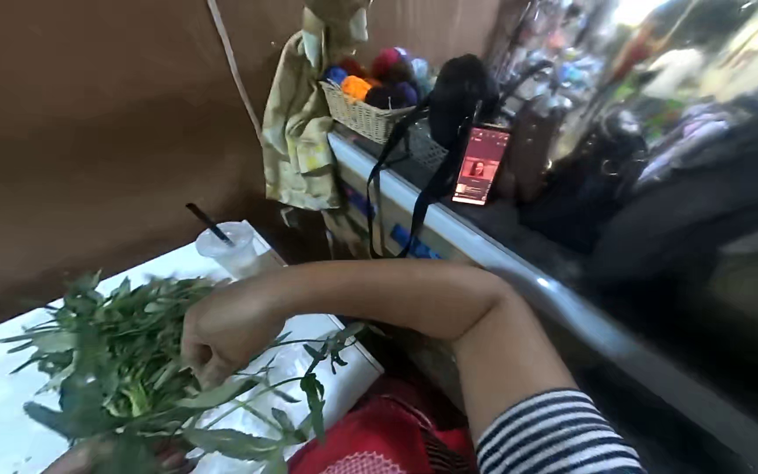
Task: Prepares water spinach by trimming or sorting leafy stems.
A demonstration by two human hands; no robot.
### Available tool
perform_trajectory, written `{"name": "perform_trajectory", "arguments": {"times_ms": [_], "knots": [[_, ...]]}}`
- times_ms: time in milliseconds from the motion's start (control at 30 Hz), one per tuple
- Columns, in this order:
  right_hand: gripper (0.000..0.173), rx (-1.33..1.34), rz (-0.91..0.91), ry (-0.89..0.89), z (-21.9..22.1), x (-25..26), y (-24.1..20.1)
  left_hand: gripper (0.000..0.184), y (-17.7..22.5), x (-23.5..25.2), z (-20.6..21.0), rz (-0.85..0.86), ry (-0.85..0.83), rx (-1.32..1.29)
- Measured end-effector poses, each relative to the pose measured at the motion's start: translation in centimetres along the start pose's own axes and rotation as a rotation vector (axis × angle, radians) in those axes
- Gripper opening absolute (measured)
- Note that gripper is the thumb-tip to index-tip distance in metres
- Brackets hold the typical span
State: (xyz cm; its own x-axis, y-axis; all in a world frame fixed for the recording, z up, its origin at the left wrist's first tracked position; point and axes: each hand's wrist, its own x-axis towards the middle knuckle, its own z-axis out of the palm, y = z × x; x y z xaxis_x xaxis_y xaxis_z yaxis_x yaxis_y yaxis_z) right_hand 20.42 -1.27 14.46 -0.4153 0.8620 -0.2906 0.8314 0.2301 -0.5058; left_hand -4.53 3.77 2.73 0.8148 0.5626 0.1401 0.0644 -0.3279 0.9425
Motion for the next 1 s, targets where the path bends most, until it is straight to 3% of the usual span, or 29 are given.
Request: {"name": "perform_trajectory", "arguments": {"times_ms": [233, 400, 633, 733, 933, 1000], "knots": [[0.019, -0.13, -0.016, -0.029, 2.2, -1.6, 2.2, 0.022, -0.3, 2.3, 1.8, -0.039, -0.105, -0.024], [0.029, -0.225, 0.048, -0.076, 2.5, -3.1, 1.9, 0.021, 0.3, 3.0, 2.9, -0.039, -0.128, -0.058], [0.014, 0.114, -0.074, 0.188, 4.3, -4.2, 4.4, 0.027, -0.5, 3.8, 3.2, -0.028, -0.11, -0.184], [0.014, 0.083, -0.122, 0.18, 4.6, -3.9, 4.9, 0.026, 0.4, 3.8, 3.4, -0.098, -0.085, -0.161], [0.018, 0.027, -0.039, 0.092, 3.8, -3.5, 3.9, 0.03, -0.7, 3.9, 2.6, -0.054, -0.111, -0.186], [0.017, 0.071, -0.091, 0.136, 4.0, -3.4, 4.4, 0.029, -0.4, 3.8, 2.7, -0.095, -0.079, -0.165]]}}
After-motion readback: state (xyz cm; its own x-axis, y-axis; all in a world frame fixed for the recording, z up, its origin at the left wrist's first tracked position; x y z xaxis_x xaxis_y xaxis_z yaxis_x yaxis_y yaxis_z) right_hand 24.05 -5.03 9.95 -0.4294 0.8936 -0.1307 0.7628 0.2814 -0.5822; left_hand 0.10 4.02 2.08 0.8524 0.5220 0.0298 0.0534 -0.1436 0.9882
